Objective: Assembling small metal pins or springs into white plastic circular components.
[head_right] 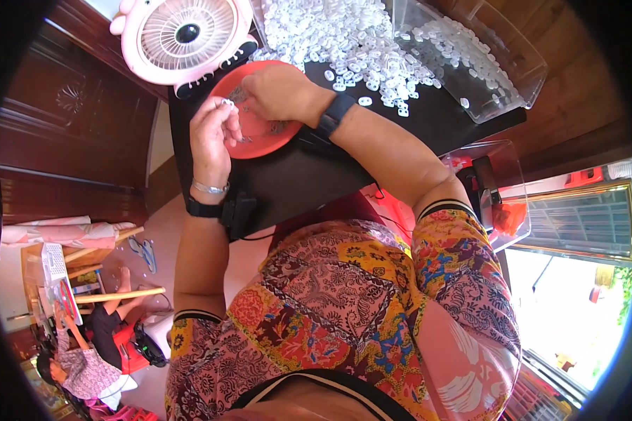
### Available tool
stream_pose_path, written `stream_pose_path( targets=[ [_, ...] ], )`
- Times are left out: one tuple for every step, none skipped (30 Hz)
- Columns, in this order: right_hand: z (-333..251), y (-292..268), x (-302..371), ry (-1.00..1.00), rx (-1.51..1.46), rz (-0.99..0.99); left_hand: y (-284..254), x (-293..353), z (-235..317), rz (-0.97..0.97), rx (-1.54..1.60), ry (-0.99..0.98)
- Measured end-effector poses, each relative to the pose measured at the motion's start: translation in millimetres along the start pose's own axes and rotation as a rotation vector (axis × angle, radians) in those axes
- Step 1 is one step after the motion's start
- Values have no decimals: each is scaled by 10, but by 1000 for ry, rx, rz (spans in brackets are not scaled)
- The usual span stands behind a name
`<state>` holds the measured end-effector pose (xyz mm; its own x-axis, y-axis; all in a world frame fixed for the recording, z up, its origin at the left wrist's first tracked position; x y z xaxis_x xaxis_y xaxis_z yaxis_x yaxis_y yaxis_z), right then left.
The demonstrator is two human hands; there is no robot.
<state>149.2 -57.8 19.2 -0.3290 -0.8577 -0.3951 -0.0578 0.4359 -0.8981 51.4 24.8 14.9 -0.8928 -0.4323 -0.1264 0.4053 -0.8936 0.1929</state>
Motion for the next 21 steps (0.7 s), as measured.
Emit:
stream_pose_path(
  targets=[
    [31,-91,10,20,-182,93,-5,17,-5,1,-18,4],
    [38,-129,8,19,-179,111,-1,36,-7,7,-24,-19],
    [77,-150,6,68,-373,123,11,38,12,-5,-32,-1],
    [106,-157,29,118,-569,129,31,59,18,-15,-36,11],
    [136,-154,38,166,-766,134,52,78,27,-25,-35,20],
    [138,-164,30,165,-803,123,70,81,25,-30,-40,24],
    [135,-180,31,165,-803,128,86,91,21,-39,-27,31],
    [123,-188,31,151,-871,128,94,90,16,-48,-13,36],
    [111,-196,30,136,-939,126,97,80,21,-54,-25,55],
    [95,-206,18,132,-944,124,81,80,30,-48,-29,54],
    [92,-193,13,169,-1021,83,56,80,52,-24,-42,77],
    [81,-186,10,207,-1097,41,31,84,69,1,-54,99],
    [59,-223,22,254,-1156,32,26,72,64,2,-55,98],
    [66,-215,21,253,-1158,32,24,62,59,1,-47,106],
    [78,-183,22,278,-1192,7,22,60,59,-1,-39,113],
    [87,-152,24,303,-1225,-16,25,58,54,0,-41,112],
    [78,-151,23,303,-1227,-16,25,57,48,4,-29,107],
    [49,-149,25,298,-1235,-35,22,56,43,8,-17,101],
    [21,-144,32,294,-1241,-53,18,56,40,7,-18,100],
    [6,-134,37,294,-1242,-52,15,54,40,-1,-16,107],
    [-20,-123,37,271,-1250,-59,16,53,42,-10,-13,114]
  ],
)
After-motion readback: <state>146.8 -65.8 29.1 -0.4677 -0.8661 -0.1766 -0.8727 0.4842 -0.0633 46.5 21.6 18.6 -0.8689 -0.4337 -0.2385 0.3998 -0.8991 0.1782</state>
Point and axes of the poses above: each hand's wrist, its own x-axis away from the middle knuckle, its own y-axis out of the palm, z = x × y, the point moved 6 cm from there along -x, towards the middle knuckle, and after that the axes turned 2 degrees about x, right-handed, at the moved point
